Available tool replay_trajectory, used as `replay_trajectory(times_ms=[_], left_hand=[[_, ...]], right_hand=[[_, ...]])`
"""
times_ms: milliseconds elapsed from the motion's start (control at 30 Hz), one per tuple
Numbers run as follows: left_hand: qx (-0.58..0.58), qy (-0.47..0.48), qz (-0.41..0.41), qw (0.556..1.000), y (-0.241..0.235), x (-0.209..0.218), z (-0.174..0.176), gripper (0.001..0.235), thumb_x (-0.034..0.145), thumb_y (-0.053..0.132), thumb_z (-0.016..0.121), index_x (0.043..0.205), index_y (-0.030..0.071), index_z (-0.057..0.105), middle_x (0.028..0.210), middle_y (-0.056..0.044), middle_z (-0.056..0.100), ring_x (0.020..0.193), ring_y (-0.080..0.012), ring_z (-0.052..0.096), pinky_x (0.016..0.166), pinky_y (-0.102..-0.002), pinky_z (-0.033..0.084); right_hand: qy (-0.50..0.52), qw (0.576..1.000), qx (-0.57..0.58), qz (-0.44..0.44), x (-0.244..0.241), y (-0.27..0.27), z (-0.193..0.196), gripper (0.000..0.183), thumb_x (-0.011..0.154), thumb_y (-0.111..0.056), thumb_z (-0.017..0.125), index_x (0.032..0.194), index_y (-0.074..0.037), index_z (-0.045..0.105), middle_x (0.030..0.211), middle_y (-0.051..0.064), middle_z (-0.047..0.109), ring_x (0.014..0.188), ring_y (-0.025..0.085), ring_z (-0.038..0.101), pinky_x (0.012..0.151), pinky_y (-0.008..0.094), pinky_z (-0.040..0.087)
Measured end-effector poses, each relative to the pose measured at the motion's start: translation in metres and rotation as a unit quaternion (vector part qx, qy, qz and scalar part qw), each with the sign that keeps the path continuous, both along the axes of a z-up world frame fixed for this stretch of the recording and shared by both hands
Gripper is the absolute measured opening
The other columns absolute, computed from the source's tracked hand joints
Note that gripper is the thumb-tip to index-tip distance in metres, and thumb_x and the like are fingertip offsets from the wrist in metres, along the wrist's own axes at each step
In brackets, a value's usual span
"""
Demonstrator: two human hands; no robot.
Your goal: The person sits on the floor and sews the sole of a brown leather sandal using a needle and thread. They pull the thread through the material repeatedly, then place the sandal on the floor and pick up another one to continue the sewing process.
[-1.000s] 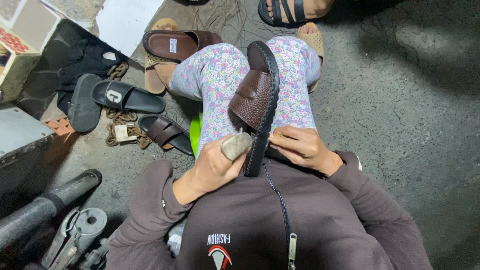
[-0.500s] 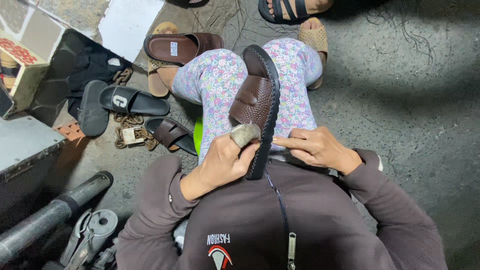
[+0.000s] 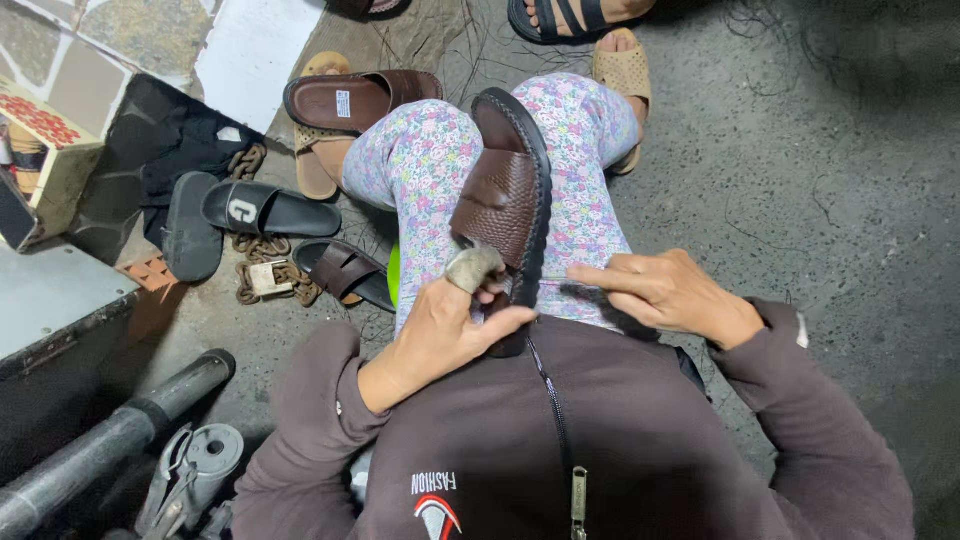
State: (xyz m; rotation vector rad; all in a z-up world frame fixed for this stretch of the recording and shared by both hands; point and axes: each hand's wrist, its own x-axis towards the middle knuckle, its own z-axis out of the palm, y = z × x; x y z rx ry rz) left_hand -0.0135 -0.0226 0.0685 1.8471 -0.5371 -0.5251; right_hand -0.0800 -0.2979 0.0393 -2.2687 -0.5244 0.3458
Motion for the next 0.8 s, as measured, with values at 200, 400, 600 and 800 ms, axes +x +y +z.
replay_trajectory(times_ms=[200, 400, 600, 800], left_hand=[[0.049, 0.026, 0.019, 0.998, 0.000, -0.010, -0.005, 0.065, 0.070, 0.030, 0.085, 0.115, -0.001, 0.050, 0.092, -0.027, 0.065, 0.076, -0.0414, 0.069, 0.065, -0.049, 0.057], [0.062, 0.042, 0.026, 0.997, 0.004, -0.016, -0.011, 0.067, 0.069, 0.029, 0.085, 0.118, 0.000, 0.049, 0.094, -0.024, 0.068, 0.079, -0.0408, 0.070, 0.066, -0.049, 0.057], [0.068, 0.023, 0.031, 0.997, 0.003, -0.018, -0.018, 0.067, 0.068, 0.028, 0.086, 0.118, 0.002, 0.050, 0.093, -0.023, 0.069, 0.076, -0.0381, 0.071, 0.065, -0.046, 0.058], [0.059, 0.016, 0.040, 0.997, 0.004, -0.020, -0.021, 0.067, 0.068, 0.028, 0.086, 0.118, 0.002, 0.051, 0.092, -0.025, 0.069, 0.075, -0.0395, 0.071, 0.063, -0.048, 0.057]], right_hand=[[0.070, 0.975, 0.201, -0.064, -0.007, 0.018, -0.015, 0.032, 0.091, -0.016, 0.054, 0.121, -0.011, 0.063, 0.073, 0.006, 0.065, 0.057, 0.023, 0.062, 0.052, 0.035, 0.052], [-0.016, 0.984, 0.144, -0.103, -0.007, 0.014, -0.011, 0.021, 0.092, -0.016, 0.058, 0.109, -0.008, 0.067, 0.072, 0.005, 0.061, 0.057, 0.024, 0.061, 0.052, 0.033, 0.049], [-0.098, 0.991, 0.049, -0.080, -0.012, 0.018, -0.025, 0.017, 0.091, -0.022, 0.059, 0.106, -0.016, 0.068, 0.068, 0.002, 0.057, 0.050, 0.024, 0.058, 0.045, 0.034, 0.047], [-0.113, 0.982, 0.142, -0.049, -0.001, 0.034, -0.028, 0.020, 0.091, -0.019, 0.057, 0.108, -0.014, 0.067, 0.068, 0.001, 0.059, 0.047, 0.021, 0.055, 0.043, 0.031, 0.046]])
